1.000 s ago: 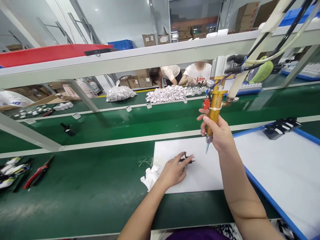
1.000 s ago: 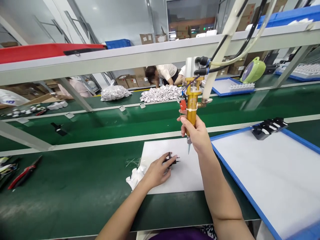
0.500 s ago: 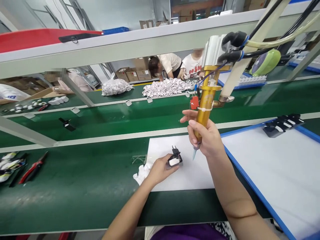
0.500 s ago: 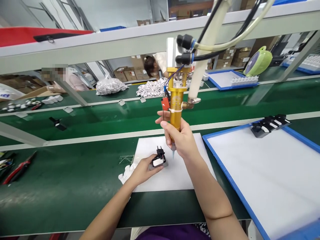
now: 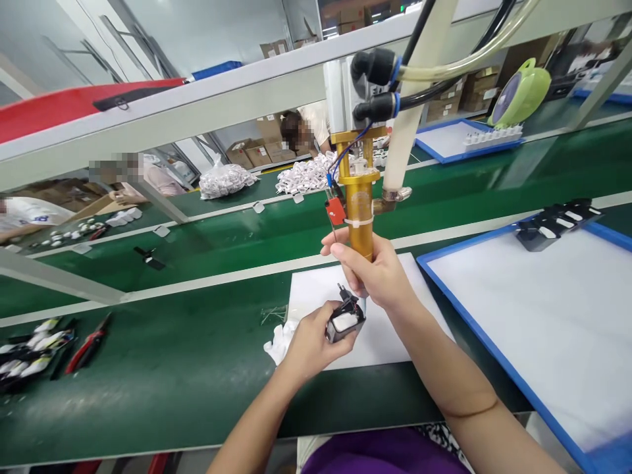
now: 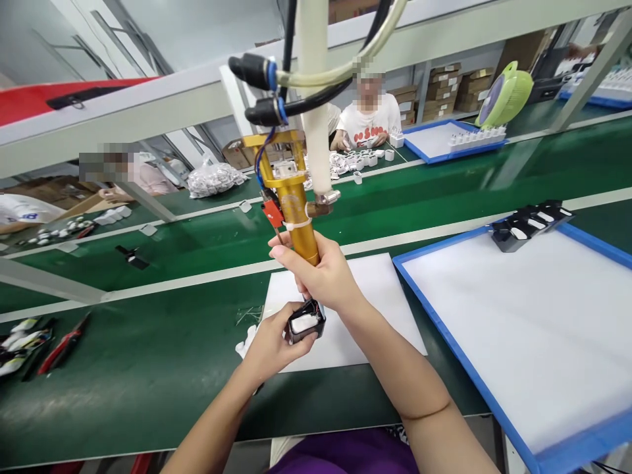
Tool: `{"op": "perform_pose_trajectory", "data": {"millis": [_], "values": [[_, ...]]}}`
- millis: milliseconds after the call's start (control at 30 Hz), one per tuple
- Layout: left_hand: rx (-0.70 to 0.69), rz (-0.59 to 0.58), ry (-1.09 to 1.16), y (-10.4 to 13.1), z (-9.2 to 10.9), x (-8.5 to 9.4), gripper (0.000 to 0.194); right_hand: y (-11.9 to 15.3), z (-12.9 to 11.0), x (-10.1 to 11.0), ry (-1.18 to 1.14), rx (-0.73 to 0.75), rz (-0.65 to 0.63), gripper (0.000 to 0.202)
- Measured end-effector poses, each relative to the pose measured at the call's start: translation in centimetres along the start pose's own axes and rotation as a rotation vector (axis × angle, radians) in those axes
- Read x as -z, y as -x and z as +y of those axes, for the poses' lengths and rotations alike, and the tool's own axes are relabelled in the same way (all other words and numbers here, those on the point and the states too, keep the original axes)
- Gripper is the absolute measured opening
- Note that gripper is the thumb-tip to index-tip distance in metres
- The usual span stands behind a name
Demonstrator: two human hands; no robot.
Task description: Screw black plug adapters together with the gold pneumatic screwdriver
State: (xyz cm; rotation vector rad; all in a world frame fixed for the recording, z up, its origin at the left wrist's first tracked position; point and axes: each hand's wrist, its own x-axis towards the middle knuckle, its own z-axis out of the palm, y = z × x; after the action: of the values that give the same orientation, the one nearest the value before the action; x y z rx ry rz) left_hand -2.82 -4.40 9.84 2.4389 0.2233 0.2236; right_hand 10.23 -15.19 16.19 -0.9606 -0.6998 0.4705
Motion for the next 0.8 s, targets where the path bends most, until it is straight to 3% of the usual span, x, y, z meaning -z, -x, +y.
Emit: {"op": "perform_pose_trajectory", "data": {"millis": [367,800], "values": [[-0.002,0.007,-0.036,0.1,1.0,0.0,0.033,0.2,-0.2,0.0,0.107,0.061,0.000,0.034],[0.035,0.022,0.015,-0.1,1.2,-1.1,0.035,0.1,0.1,0.0,0.043,0.059,0.032,0.034]]}}
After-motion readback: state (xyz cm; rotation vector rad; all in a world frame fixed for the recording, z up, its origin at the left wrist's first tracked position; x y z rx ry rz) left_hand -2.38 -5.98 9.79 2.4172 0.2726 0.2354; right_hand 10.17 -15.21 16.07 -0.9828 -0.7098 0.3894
